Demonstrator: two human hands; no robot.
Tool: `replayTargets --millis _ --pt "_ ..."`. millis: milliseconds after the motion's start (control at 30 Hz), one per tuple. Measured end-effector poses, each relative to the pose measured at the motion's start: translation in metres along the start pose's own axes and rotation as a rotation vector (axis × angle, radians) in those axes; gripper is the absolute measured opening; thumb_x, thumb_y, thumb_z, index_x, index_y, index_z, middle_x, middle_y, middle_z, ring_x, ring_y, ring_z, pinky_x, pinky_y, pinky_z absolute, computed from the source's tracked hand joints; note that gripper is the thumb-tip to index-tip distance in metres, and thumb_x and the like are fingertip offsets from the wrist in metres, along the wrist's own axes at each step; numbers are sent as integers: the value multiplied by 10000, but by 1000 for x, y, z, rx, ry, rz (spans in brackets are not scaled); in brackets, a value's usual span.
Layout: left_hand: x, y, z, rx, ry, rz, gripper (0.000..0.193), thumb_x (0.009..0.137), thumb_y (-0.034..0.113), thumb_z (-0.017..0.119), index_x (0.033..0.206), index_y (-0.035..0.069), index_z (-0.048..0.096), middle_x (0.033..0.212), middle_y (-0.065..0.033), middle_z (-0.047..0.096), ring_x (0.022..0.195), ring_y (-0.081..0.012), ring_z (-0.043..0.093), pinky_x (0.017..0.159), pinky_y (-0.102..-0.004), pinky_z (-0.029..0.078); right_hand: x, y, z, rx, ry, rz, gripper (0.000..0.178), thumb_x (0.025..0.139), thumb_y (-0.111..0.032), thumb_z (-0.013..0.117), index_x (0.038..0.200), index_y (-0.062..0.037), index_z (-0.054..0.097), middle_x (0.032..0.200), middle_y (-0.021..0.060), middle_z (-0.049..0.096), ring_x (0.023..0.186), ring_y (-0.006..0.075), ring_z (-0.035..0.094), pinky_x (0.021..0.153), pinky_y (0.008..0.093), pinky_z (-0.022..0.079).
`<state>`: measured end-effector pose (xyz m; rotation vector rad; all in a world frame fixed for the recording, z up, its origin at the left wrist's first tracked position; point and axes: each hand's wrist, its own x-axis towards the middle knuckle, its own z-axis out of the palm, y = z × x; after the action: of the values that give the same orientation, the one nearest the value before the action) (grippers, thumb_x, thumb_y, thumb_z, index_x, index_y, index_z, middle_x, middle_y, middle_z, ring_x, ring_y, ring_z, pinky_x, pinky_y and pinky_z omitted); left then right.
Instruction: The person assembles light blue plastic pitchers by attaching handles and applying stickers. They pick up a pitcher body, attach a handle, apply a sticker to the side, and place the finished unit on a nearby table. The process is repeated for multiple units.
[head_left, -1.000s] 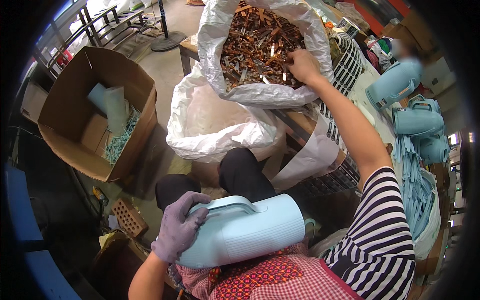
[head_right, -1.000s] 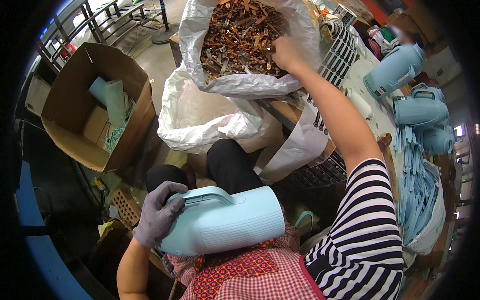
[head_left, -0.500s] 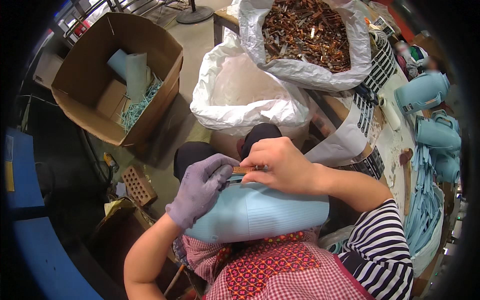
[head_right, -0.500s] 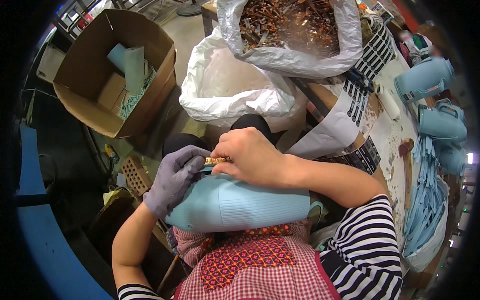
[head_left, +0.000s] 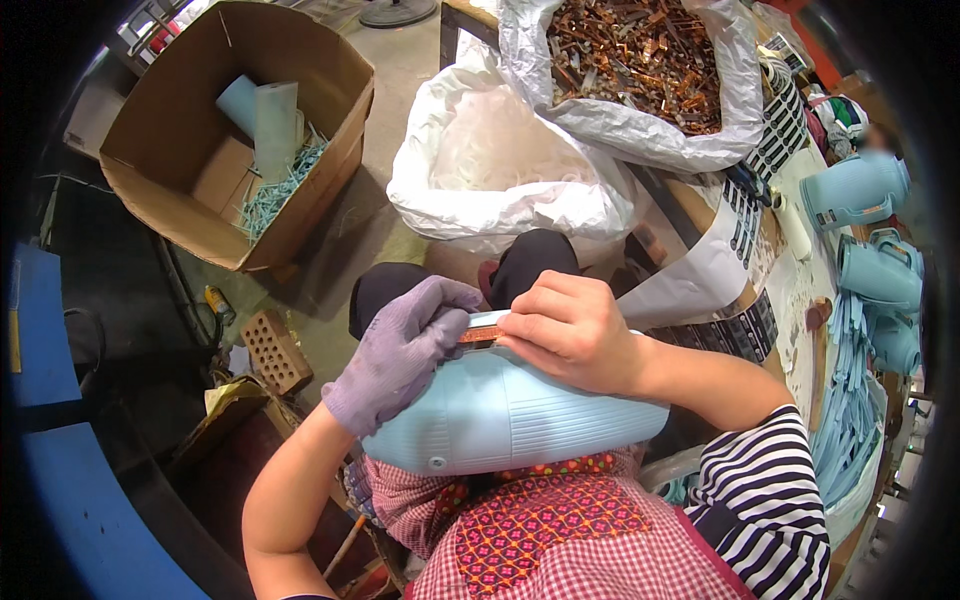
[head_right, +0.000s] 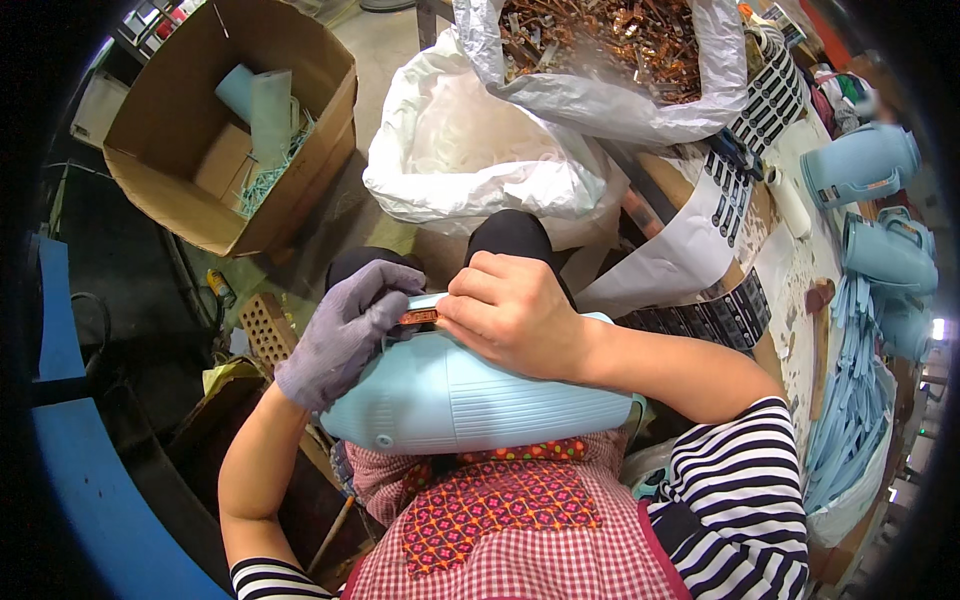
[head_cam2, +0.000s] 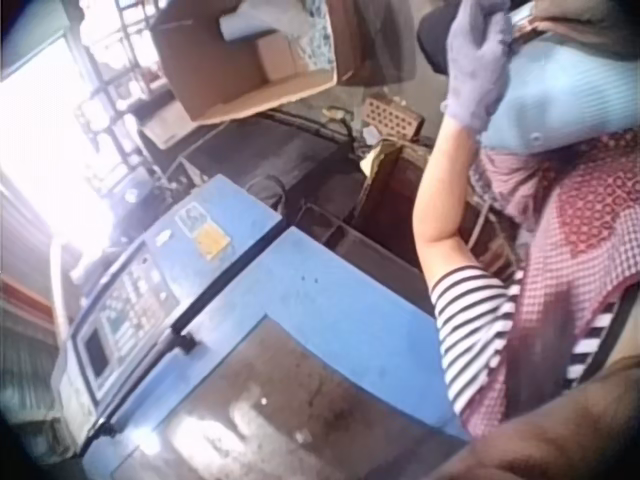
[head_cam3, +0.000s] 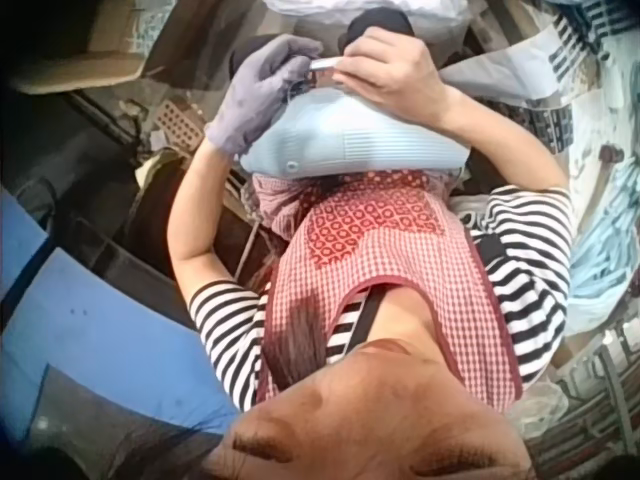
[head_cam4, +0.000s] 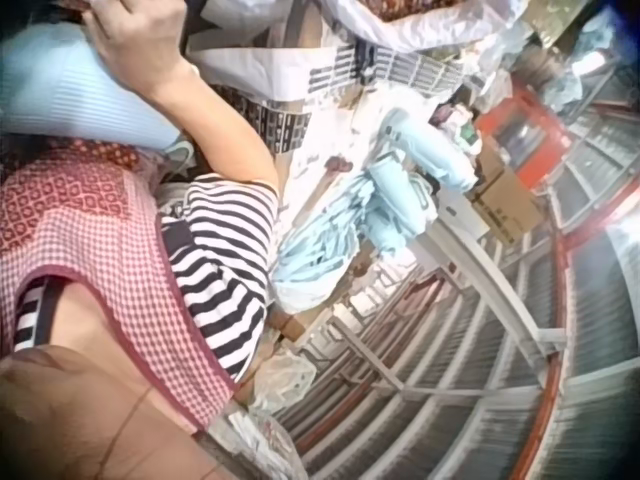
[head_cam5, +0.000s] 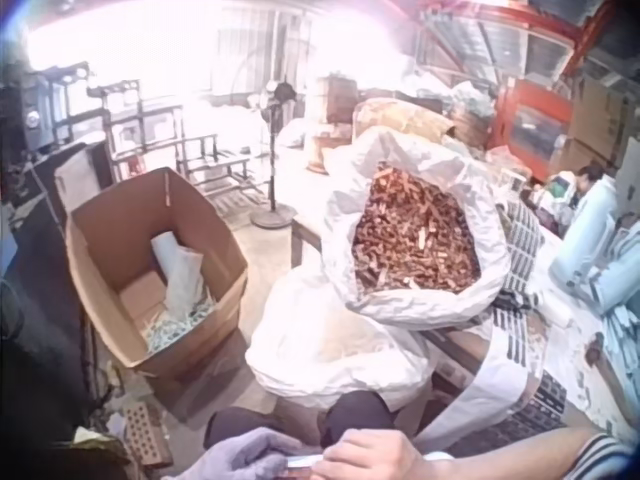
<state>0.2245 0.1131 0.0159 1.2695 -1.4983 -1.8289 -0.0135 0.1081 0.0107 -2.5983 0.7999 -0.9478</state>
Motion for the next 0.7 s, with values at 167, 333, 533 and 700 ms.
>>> replayTargets --millis 167,333,533,700 --pt "2 4 6 248 69 119 322 915 155 675 1175 -22 605 1044 -112 662 957 -180 628 872 -318 516 -4 0 -6 287 -109 383 212 805 -214 805 897 -35 737 819 85 685 739 226 654 668 367 533" --pt "9 37 28 379 -104 114 351 878 51 697 1214 -11 618 1115 -99 667 1036 -161 621 949 -321 497 -39 5 -35 686 -287 829 382 891 -373 771 951 3 752 763 132 710 736 167 661 692 343 515" --pt "39 43 63 179 -135 296 761 794 209 729 1454 -50 453 1342 -179 565 1278 -281 513 1105 -409 406 -135 11 -159 670 138 1070 239 983 -253 693 1009 -15 690 845 -23 634 771 41 559 678 226 463" --pt "138 55 155 274 84 505 270 1008 152 485 1086 -31 667 1013 -149 675 929 -227 630 854 -346 488 -244 51 -243 485 647 811 241 985 -214 683 1131 -22 674 1075 38 713 956 118 637 844 299 507"
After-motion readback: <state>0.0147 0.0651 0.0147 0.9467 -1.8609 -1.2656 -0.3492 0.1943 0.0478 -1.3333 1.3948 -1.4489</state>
